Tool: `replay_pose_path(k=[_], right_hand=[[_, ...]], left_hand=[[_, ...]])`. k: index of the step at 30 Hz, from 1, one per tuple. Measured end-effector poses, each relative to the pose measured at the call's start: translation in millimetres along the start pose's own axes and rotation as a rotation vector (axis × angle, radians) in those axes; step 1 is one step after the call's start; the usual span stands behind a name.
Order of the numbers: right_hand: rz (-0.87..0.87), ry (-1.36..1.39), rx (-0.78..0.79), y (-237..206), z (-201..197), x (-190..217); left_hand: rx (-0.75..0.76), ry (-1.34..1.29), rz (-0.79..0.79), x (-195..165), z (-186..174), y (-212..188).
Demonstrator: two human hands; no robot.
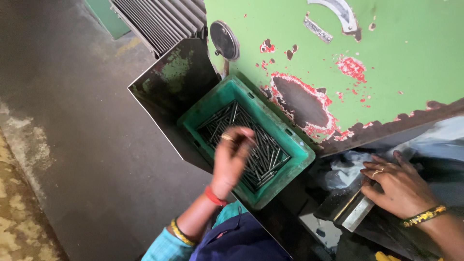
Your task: The person repeatedly picks up metal rods from a green bin and places them into a grinding machine. They operate the machine to process the rods and then place the finished pieces on the machine's surface.
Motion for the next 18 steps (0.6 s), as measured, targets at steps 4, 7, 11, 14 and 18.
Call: replay_pose_path(k=[4, 7, 11, 14, 18], right_hand=[[0.046, -0.004, 0.024, 4, 1, 2], [0.041, -0.008, 0.013, 7, 0, 2], [0.036, 0.01, -0.023, 8, -5, 3], [0.056, -0.042, 0.036, 11, -10, 5], [0.034, -0.006, -0.029, 11, -21, 12]], left_hand=[[0.152, 0.036, -0.553, 69, 32, -37], [0.113, 0.622, -0.688, 104, 24, -35], [-0.015, 0.796, -0.778, 138, 10, 2], [-0.104, 0.881, -0.722, 144, -8, 17], [-0.202, 0.985, -0.754, 143, -18, 28]])
Point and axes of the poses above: each hand's wrist, its own y-axis towards the middle knuckle, its own z-axis out of the palm, x = y × z, the point moved 2 cm from there along y, towards the middle knuckle, and after that the axes turned 10 degrees about -y, right-handed, at the moved point
